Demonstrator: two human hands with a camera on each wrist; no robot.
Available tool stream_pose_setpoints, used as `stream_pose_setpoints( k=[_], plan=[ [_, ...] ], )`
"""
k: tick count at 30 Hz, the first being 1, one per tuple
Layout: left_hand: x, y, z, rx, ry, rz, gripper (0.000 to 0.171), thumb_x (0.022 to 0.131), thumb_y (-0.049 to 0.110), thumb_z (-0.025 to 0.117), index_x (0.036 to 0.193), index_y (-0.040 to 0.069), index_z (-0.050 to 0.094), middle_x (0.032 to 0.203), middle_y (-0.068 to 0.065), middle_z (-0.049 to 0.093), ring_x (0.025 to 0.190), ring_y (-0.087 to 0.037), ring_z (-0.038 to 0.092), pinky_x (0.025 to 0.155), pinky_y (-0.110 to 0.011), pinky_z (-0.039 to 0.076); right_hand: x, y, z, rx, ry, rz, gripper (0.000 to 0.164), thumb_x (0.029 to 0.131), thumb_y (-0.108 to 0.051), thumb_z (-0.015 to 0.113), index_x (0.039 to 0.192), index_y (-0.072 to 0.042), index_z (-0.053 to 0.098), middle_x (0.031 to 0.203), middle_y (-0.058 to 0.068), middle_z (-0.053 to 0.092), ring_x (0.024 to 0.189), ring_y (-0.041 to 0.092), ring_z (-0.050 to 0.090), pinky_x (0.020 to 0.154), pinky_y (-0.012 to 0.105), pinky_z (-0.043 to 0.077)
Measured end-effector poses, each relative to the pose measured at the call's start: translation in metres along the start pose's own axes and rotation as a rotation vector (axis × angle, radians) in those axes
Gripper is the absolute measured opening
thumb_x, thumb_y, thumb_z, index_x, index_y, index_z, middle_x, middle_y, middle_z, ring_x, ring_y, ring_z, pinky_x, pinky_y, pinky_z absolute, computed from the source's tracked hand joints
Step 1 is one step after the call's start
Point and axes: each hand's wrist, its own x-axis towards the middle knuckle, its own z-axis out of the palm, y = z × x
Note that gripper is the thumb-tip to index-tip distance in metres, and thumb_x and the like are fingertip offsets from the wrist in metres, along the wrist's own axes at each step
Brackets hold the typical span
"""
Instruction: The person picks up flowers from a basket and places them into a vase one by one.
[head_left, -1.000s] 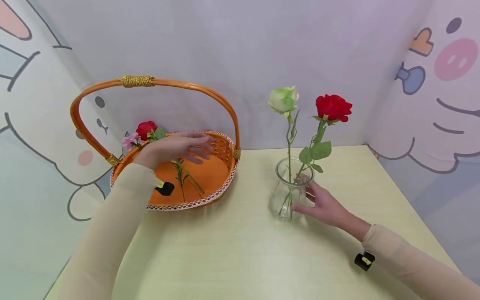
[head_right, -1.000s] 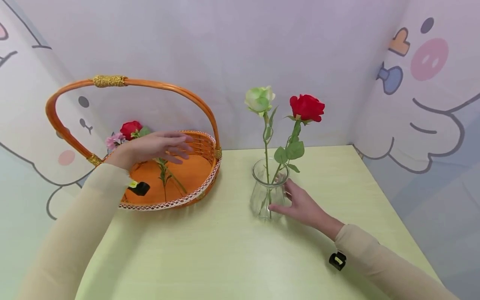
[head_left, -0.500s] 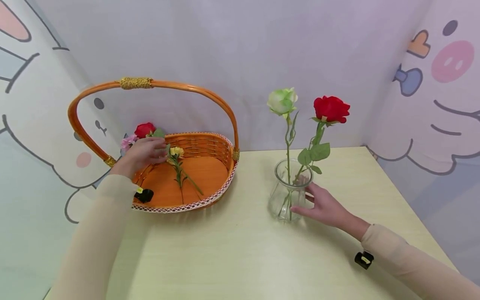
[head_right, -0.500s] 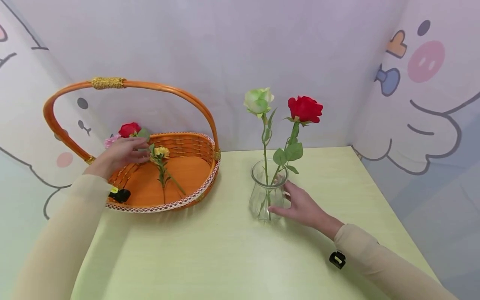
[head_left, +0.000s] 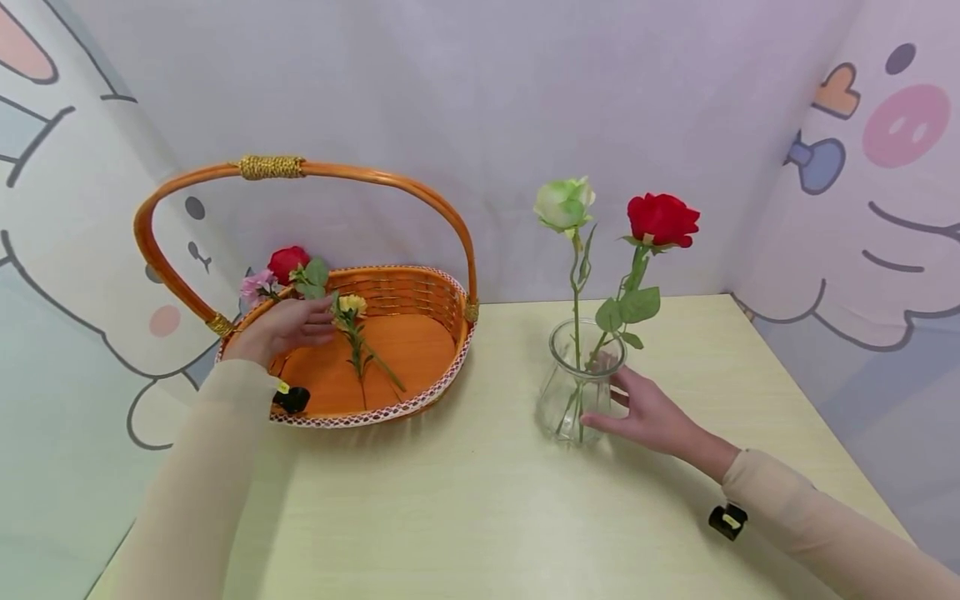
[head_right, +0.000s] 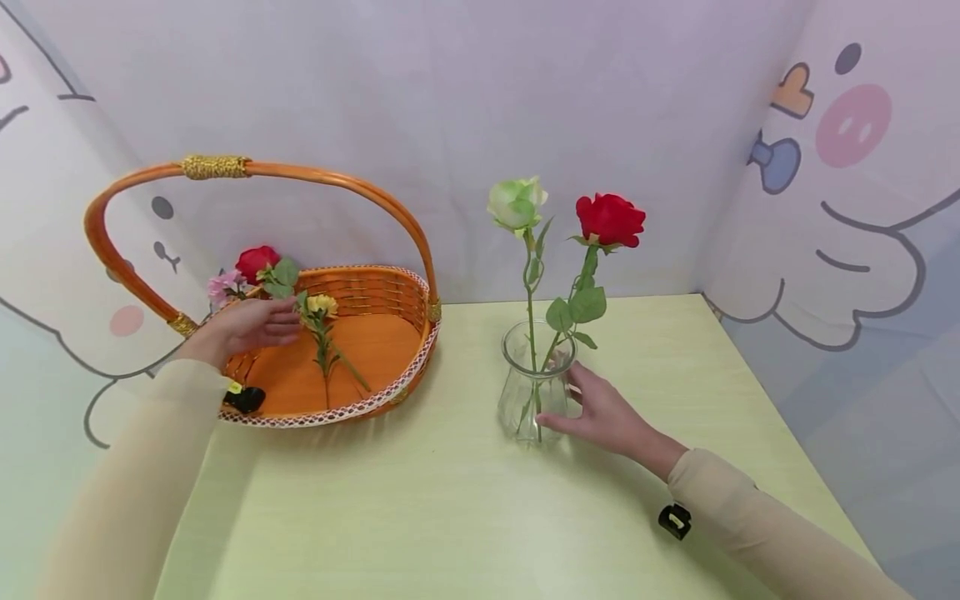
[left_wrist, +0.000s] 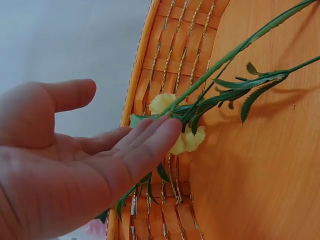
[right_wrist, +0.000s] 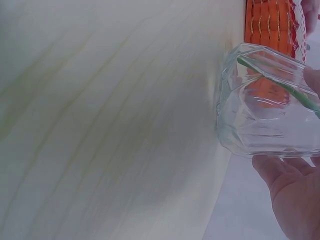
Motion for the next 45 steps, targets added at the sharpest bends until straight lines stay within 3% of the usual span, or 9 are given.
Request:
stream_pose_setpoints(
  k=[5,13,16,19,21,24,29,38,45],
  plan=[
    [0.004,-0.005,0.0,-0.05,0.008,-0.003,0.077,0.11,0.039,0.043,0.161,-0.001,0.001,0.163,-0.029,0.015,0.147,-0.043,0.028,0.112,-0.042,0.039,-0.001,0.001,-0.001,-0.001,-0.002,-0.006,0.079,0.086,-0.028,0.085,0.15,-0.012,0.041,0.151,0.018,0.045,0.139,0.042,0.043,0.103,0.053,0.046],
    [0.01,-0.011,0.001,-0.117,0.028,-0.014,0.071,0.111,0.033,0.038,0.161,0.0,0.001,0.165,-0.028,0.012,0.148,-0.042,0.027,0.114,-0.042,0.033,-0.002,0.001,-0.001,0.004,-0.001,-0.009,0.078,0.087,-0.026,0.084,0.15,-0.013,0.04,0.151,0.018,0.045,0.139,0.043,0.043,0.104,0.054,0.045],
    [0.012,-0.012,0.0,-0.134,0.036,-0.034,0.069,0.111,0.033,0.039,0.162,0.001,0.004,0.165,-0.027,0.012,0.141,-0.039,0.039,0.114,-0.042,0.033,-0.001,0.0,-0.002,-0.001,-0.002,-0.007,0.079,0.087,-0.026,0.084,0.15,-0.011,0.04,0.151,0.017,0.046,0.139,0.043,0.044,0.104,0.053,0.045],
    [0.013,-0.012,0.001,-0.145,0.055,-0.053,0.069,0.111,0.033,0.041,0.162,0.001,0.007,0.165,-0.026,0.014,0.124,-0.029,0.056,0.114,-0.042,0.035,-0.001,0.0,-0.003,-0.006,0.001,-0.01,0.08,0.086,-0.026,0.084,0.15,-0.008,0.04,0.151,0.015,0.046,0.139,0.043,0.043,0.104,0.052,0.045],
    [0.013,-0.011,0.001,-0.156,0.073,-0.069,0.07,0.11,0.033,0.042,0.162,0.002,0.008,0.165,-0.024,0.014,0.117,-0.025,0.058,0.114,-0.042,0.035,0.0,0.0,-0.003,-0.007,0.002,-0.014,0.081,0.086,-0.026,0.085,0.151,-0.007,0.04,0.151,0.014,0.046,0.139,0.043,0.043,0.104,0.052,0.045],
    [0.013,-0.009,0.003,-0.191,0.101,-0.097,0.071,0.11,0.034,0.043,0.163,0.006,0.004,0.166,-0.021,0.011,0.126,-0.029,0.052,0.114,-0.041,0.036,0.001,0.0,-0.003,-0.006,0.003,-0.019,0.082,0.086,-0.026,0.085,0.151,-0.006,0.039,0.151,0.014,0.045,0.139,0.043,0.043,0.104,0.053,0.045],
    [0.015,-0.007,0.005,-0.234,0.118,-0.134,0.073,0.11,0.035,0.042,0.163,0.01,-0.001,0.167,-0.019,0.008,0.147,-0.037,0.03,0.115,-0.04,0.035,0.0,0.001,-0.003,-0.002,0.0,-0.01,0.08,0.086,-0.027,0.084,0.151,-0.011,0.039,0.152,0.018,0.044,0.139,0.044,0.043,0.104,0.054,0.044],
    [0.016,-0.007,0.006,-0.232,0.111,-0.125,0.07,0.11,0.037,0.042,0.164,0.01,0.006,0.166,-0.021,0.016,0.126,-0.029,0.054,0.114,-0.039,0.035,0.0,0.003,-0.002,0.008,-0.002,-0.005,0.079,0.086,-0.028,0.084,0.151,-0.017,0.04,0.152,0.016,0.045,0.139,0.043,0.044,0.105,0.053,0.044],
    [0.017,-0.008,0.006,-0.333,0.112,-0.145,0.07,0.11,0.034,0.042,0.164,0.016,0.002,0.168,-0.013,0.008,0.148,-0.033,0.027,0.117,-0.04,0.03,-0.001,0.005,-0.001,0.02,-0.004,0.012,0.081,0.086,-0.029,0.085,0.152,-0.018,0.039,0.152,0.019,0.043,0.139,0.044,0.043,0.105,0.053,0.043]
  ],
)
